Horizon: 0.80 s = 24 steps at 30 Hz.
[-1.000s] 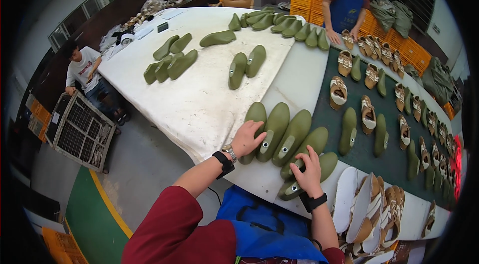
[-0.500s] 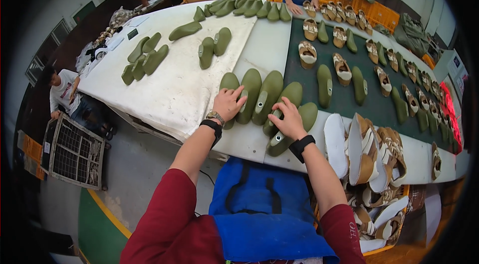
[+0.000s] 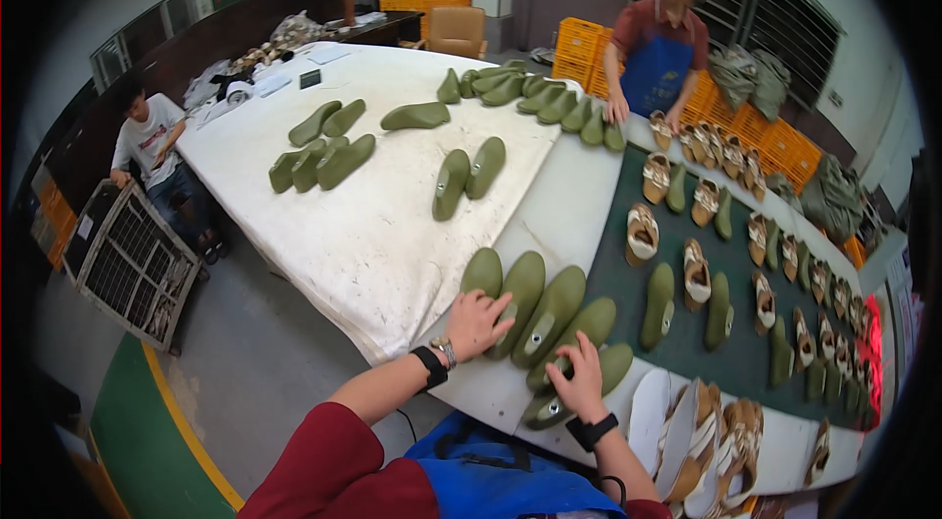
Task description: The recorder is organizing shoe molds and shoe components on a factory assembly line.
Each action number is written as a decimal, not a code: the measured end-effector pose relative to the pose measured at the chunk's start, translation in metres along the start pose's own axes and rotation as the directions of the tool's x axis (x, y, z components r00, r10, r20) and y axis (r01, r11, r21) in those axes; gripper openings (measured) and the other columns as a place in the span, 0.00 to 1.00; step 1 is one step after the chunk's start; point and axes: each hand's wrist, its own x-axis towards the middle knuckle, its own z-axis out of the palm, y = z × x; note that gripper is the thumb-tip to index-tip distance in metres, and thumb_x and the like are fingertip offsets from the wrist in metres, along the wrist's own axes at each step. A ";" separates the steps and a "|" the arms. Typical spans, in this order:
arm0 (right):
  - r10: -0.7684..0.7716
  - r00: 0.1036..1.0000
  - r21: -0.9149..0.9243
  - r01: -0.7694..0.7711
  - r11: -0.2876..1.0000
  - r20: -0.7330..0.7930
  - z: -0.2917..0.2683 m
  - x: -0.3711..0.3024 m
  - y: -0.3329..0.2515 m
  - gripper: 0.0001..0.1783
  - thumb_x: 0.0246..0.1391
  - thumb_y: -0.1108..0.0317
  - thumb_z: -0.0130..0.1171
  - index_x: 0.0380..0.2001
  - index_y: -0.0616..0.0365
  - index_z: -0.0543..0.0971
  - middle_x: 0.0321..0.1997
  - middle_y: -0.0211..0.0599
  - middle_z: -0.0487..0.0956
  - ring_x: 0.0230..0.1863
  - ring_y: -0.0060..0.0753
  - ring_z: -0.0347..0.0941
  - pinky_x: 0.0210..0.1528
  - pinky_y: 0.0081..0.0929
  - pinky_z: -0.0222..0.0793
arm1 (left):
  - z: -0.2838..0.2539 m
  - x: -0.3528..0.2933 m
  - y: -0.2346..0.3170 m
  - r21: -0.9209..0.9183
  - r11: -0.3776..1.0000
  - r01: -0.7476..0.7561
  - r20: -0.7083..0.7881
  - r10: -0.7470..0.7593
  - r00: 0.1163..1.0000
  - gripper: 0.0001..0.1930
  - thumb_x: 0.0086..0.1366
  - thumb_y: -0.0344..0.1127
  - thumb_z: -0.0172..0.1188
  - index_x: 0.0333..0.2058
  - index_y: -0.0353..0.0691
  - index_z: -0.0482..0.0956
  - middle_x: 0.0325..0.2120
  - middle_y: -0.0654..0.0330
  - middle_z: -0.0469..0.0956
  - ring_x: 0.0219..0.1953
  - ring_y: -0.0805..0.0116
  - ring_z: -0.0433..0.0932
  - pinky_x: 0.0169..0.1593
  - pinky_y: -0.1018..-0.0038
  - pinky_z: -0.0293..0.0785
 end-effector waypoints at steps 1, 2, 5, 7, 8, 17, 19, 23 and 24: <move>0.032 0.999 0.025 -0.033 0.999 0.029 -0.001 0.002 -0.006 0.15 0.39 0.60 0.62 0.32 0.51 0.74 0.57 0.49 0.61 0.55 0.55 0.57 0.55 0.42 0.55 | -0.007 0.000 0.001 -0.009 1.000 0.023 0.023 -0.023 0.999 0.21 0.54 0.46 0.55 0.46 0.45 0.72 0.28 0.57 0.74 0.40 0.56 0.69 0.43 0.64 0.64; 0.029 0.998 0.029 -0.030 0.999 0.051 0.002 0.006 -0.004 0.16 0.39 0.60 0.62 0.32 0.51 0.73 0.57 0.48 0.60 0.56 0.57 0.55 0.55 0.43 0.54 | -0.010 0.002 -0.004 0.004 0.999 0.049 0.034 -0.049 0.998 0.21 0.54 0.46 0.55 0.46 0.45 0.72 0.28 0.57 0.74 0.40 0.56 0.69 0.43 0.64 0.64; 0.069 0.994 0.020 -0.071 0.997 0.088 0.002 0.011 -0.009 0.16 0.38 0.61 0.62 0.33 0.51 0.73 0.58 0.47 0.59 0.57 0.58 0.53 0.56 0.44 0.53 | -0.013 0.006 -0.007 0.038 0.998 0.050 0.106 -0.054 0.993 0.24 0.55 0.48 0.53 0.49 0.45 0.68 0.31 0.56 0.75 0.44 0.56 0.67 0.47 0.62 0.62; 0.080 0.992 0.006 -0.081 0.997 0.096 0.005 0.017 -0.007 0.17 0.38 0.61 0.62 0.34 0.50 0.73 0.58 0.46 0.59 0.58 0.60 0.52 0.56 0.45 0.52 | -0.012 0.009 -0.013 0.006 0.998 0.068 0.146 -0.068 0.987 0.25 0.55 0.49 0.53 0.50 0.45 0.67 0.32 0.56 0.75 0.45 0.55 0.67 0.48 0.61 0.61; 0.085 0.991 0.010 -0.086 0.996 0.106 0.003 0.019 -0.009 0.17 0.38 0.61 0.62 0.34 0.50 0.73 0.58 0.46 0.59 0.58 0.60 0.52 0.56 0.45 0.52 | -0.013 0.011 -0.015 -0.022 0.997 0.079 0.173 -0.074 0.982 0.27 0.54 0.50 0.53 0.51 0.45 0.66 0.33 0.55 0.75 0.46 0.53 0.66 0.49 0.60 0.59; 0.080 0.910 0.058 -0.114 0.992 0.408 -0.038 0.071 -0.018 0.19 0.41 0.63 0.60 0.39 0.57 0.73 0.46 0.48 0.71 0.47 0.48 0.67 0.49 0.35 0.63 | -0.024 0.018 -0.081 -0.523 0.838 0.153 0.509 0.164 0.845 0.34 0.52 0.48 0.57 0.56 0.42 0.57 0.48 0.46 0.66 0.54 0.47 0.58 0.57 0.58 0.53; 0.056 0.918 0.010 -0.066 0.998 0.393 -0.049 0.103 -0.043 0.18 0.42 0.64 0.58 0.38 0.59 0.74 0.40 0.46 0.75 0.43 0.46 0.71 0.45 0.33 0.66 | -0.039 0.021 -0.135 -0.533 0.843 0.074 0.427 0.193 0.883 0.33 0.52 0.47 0.58 0.55 0.41 0.59 0.47 0.47 0.66 0.52 0.49 0.60 0.57 0.59 0.54; 0.077 0.933 -0.066 -0.058 0.996 0.353 -0.026 0.183 -0.101 0.16 0.43 0.65 0.58 0.37 0.60 0.75 0.37 0.47 0.76 0.39 0.47 0.72 0.42 0.34 0.67 | -0.072 0.037 -0.326 -0.098 0.986 0.138 0.354 -0.095 0.931 0.33 0.47 0.47 0.61 0.52 0.44 0.63 0.47 0.48 0.65 0.51 0.48 0.61 0.56 0.59 0.56; 0.105 0.929 -0.077 -0.082 0.994 0.355 -0.012 0.207 -0.118 0.16 0.43 0.65 0.57 0.37 0.60 0.75 0.36 0.47 0.76 0.37 0.47 0.73 0.41 0.34 0.68 | -0.085 0.043 -0.375 0.113 0.976 0.184 0.254 -0.208 0.945 0.34 0.45 0.47 0.63 0.52 0.47 0.63 0.46 0.49 0.65 0.50 0.46 0.60 0.56 0.58 0.57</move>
